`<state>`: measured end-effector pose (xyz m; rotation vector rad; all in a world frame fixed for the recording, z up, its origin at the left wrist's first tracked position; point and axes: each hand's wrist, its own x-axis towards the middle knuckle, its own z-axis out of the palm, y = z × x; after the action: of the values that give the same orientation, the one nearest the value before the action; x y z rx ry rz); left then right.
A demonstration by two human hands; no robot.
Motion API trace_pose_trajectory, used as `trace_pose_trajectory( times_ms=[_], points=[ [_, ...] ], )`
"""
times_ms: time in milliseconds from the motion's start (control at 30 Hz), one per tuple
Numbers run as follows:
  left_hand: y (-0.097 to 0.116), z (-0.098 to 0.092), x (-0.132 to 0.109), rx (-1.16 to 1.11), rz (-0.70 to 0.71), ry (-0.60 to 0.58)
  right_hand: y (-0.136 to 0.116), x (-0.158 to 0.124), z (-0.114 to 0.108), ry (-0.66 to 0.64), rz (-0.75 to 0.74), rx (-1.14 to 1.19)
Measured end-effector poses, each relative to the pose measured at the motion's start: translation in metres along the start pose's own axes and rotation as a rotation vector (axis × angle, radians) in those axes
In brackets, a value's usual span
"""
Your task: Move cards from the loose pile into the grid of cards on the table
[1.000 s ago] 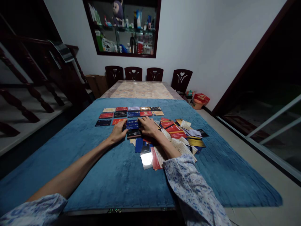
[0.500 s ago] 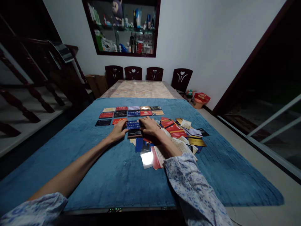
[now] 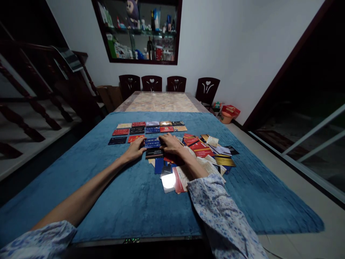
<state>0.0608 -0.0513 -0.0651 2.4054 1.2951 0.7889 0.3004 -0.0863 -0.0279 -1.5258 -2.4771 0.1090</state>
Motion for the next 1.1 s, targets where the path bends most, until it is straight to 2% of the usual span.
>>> trace_pose_trajectory(
  times_ms=[533, 867, 1100],
  points=[
    [0.015, -0.015, 0.006, 0.155, -0.049, -0.132, -0.001, 0.006, -0.007, -0.050, 0.028, -0.044],
    [0.007, -0.020, 0.016, 0.153, -0.007, -0.110, 0.013, 0.029, 0.003, -0.018, 0.050, -0.034],
    [0.001, -0.020, 0.026, 0.186, -0.011, -0.090, 0.019, 0.044, 0.001, -0.015, 0.020, -0.046]
  ],
)
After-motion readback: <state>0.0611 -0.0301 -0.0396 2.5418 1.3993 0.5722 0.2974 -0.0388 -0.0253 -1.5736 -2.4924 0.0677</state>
